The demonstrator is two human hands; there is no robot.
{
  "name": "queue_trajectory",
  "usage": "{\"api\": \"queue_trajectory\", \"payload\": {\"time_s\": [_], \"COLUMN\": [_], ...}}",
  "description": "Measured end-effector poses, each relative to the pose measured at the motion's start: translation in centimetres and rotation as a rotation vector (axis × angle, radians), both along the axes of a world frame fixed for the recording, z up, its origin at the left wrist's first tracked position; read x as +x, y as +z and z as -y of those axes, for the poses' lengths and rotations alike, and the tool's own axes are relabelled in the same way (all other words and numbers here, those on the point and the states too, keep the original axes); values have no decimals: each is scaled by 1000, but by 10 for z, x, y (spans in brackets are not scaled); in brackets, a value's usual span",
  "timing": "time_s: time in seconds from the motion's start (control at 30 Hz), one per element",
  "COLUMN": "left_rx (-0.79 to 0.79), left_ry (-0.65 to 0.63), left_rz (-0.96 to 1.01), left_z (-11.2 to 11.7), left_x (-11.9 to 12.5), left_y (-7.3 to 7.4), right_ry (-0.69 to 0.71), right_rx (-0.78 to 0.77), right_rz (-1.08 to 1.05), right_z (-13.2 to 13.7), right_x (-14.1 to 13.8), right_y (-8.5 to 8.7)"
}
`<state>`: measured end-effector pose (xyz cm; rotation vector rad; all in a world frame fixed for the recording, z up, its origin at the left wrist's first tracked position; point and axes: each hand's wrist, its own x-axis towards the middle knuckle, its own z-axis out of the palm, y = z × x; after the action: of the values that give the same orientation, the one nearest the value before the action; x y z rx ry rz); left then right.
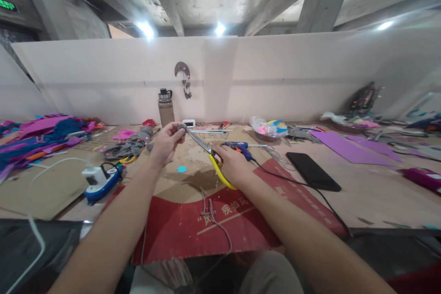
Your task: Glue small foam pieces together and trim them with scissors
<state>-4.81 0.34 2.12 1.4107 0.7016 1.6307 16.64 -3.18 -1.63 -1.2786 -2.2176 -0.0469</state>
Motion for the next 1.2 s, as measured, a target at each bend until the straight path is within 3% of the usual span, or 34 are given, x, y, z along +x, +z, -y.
{"api": "queue_trajectory", "payload": {"time_s": [1.2], "left_rx": [1], "left_ry": [-69], "left_rz": [38], "left_z": [4], "left_x": [1], "left_y": [3], "right_ry": [11], "right_rx": [50], "right_rz": [23], "right_z": [2], "right_x": [0], "right_y": [-1]}}
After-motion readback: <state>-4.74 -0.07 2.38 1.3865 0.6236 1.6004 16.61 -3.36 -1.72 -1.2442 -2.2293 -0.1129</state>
